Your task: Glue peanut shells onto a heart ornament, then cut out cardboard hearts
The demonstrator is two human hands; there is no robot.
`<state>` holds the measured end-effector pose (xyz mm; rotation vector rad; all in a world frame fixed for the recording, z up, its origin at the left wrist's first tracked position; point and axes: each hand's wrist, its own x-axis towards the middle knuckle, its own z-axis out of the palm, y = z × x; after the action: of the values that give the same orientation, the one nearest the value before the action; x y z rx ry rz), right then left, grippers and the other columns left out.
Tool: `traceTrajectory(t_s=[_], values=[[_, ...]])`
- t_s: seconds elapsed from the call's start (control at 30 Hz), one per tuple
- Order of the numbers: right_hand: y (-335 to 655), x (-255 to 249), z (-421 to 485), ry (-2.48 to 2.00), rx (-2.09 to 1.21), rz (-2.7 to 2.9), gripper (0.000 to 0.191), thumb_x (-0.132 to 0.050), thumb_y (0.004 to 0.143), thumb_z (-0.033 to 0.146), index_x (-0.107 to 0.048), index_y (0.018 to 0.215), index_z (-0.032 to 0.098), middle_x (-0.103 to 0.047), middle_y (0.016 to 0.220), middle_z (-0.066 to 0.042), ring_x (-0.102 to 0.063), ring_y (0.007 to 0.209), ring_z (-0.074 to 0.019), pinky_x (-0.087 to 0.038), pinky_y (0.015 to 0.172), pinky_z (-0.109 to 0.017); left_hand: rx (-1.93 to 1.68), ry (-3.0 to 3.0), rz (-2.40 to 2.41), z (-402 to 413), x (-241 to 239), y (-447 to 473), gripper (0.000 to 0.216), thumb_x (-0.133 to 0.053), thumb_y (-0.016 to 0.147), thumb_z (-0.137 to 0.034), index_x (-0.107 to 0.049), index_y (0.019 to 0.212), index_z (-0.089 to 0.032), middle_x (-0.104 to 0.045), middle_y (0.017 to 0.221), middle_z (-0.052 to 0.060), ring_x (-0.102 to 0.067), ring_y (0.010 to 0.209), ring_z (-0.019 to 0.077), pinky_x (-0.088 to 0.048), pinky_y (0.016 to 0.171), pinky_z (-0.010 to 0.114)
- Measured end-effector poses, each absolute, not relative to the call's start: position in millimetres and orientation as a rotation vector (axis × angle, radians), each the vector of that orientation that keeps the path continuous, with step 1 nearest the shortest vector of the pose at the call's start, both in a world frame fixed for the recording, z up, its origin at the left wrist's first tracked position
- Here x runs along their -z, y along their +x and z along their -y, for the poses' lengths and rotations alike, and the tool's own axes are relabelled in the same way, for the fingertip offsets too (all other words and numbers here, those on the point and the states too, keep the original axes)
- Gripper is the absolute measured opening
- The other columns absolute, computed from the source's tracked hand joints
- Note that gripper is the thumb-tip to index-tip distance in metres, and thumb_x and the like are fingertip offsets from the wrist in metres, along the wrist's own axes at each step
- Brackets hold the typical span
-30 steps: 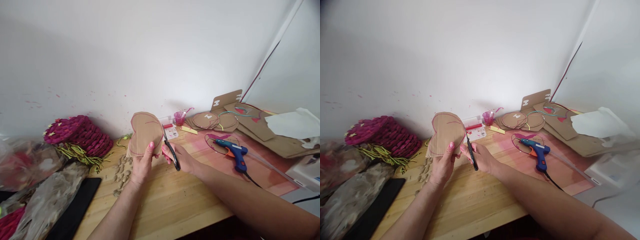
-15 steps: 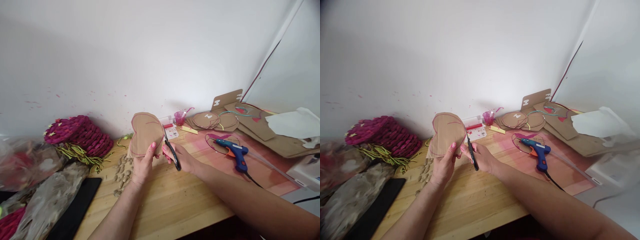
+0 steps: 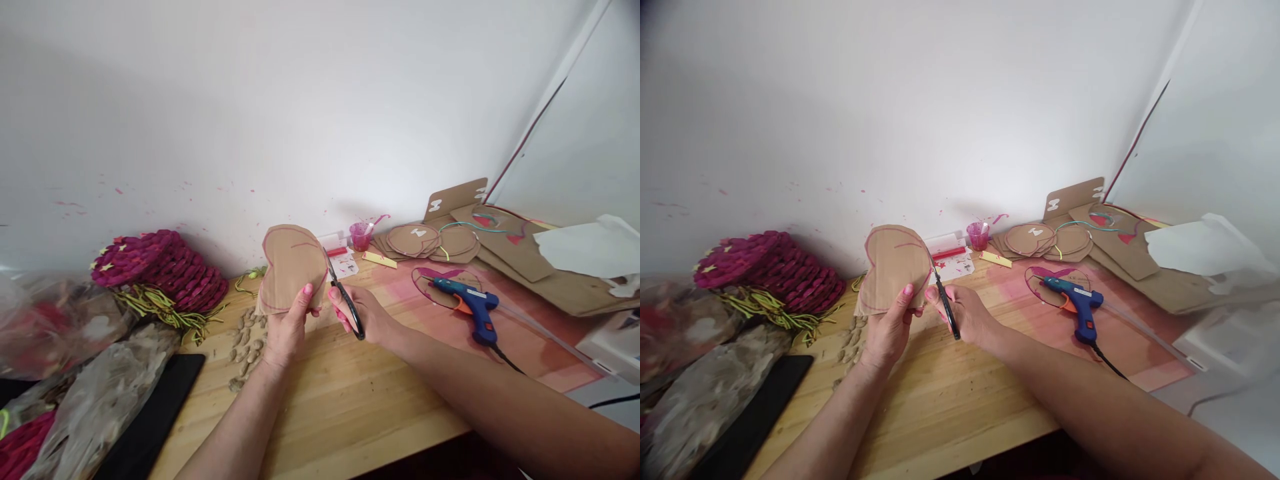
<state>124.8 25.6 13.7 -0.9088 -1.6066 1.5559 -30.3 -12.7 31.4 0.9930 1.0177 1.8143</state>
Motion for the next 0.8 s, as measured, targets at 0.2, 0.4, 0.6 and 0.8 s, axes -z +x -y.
traceTrajectory(t_s=[0.2, 0.4, 0.6, 0.8], values=[[136.8, -22.8, -41.9, -0.91, -1.53, 1.635, 0.06, -0.058, 0.085, 0.078, -0.045, 0.068, 0.021, -0.044, 0.059, 0.004, -0.042, 0.049, -0.0097, -0.034, 0.047, -0.025, -1.948, 0.796, -0.868, 4.1, -48.0, -64.3, 0.056, -0.076, 0.075, -0.067, -0.077, 0.101, -0.018, -0.075, 0.105, 0.01, -0.071, 0.092, 0.0205, -0.059, 0.073, 0.028], [151.8, -30.5, -52.1, -0.967, -1.412, 1.803, 0.056, -0.061, 0.086, 0.072, -0.046, 0.069, 0.021, -0.046, 0.064, 0.004, -0.043, 0.055, -0.0101, -0.031, 0.049, -0.024, -1.714, 0.822, -1.069, -3.8, -44.2, -88.1, 0.041, -0.096, 0.057, -0.041, -0.078, 0.084, -0.015, -0.076, 0.082, 0.004, -0.068, 0.07, 0.0131, -0.054, 0.065, 0.022], [138.9, -38.4, -41.3, -0.944, -1.654, 1.698, 0.065, -0.05, 0.083, 0.085, -0.045, 0.072, 0.022, -0.046, 0.058, 0.005, -0.046, 0.049, -0.0099, -0.035, 0.051, -0.026, -1.484, 0.848, -1.06, 5.4, -33.4, -62.7, 0.047, -0.097, 0.058, -0.038, -0.077, 0.093, -0.013, -0.078, 0.084, 0.009, -0.073, 0.075, 0.0205, -0.06, 0.077, 0.035], [132.0, -43.2, -34.6, -0.893, -1.773, 1.61, 0.075, -0.054, 0.07, 0.093, -0.055, 0.078, 0.019, -0.05, 0.063, 0.004, -0.048, 0.053, -0.0098, -0.035, 0.049, -0.025, -1.669, 0.827, -1.029, 6.2, -33.4, -54.5, 0.046, -0.095, 0.062, -0.038, -0.075, 0.096, -0.014, -0.079, 0.097, 0.01, -0.074, 0.083, 0.0207, -0.059, 0.086, 0.037]])
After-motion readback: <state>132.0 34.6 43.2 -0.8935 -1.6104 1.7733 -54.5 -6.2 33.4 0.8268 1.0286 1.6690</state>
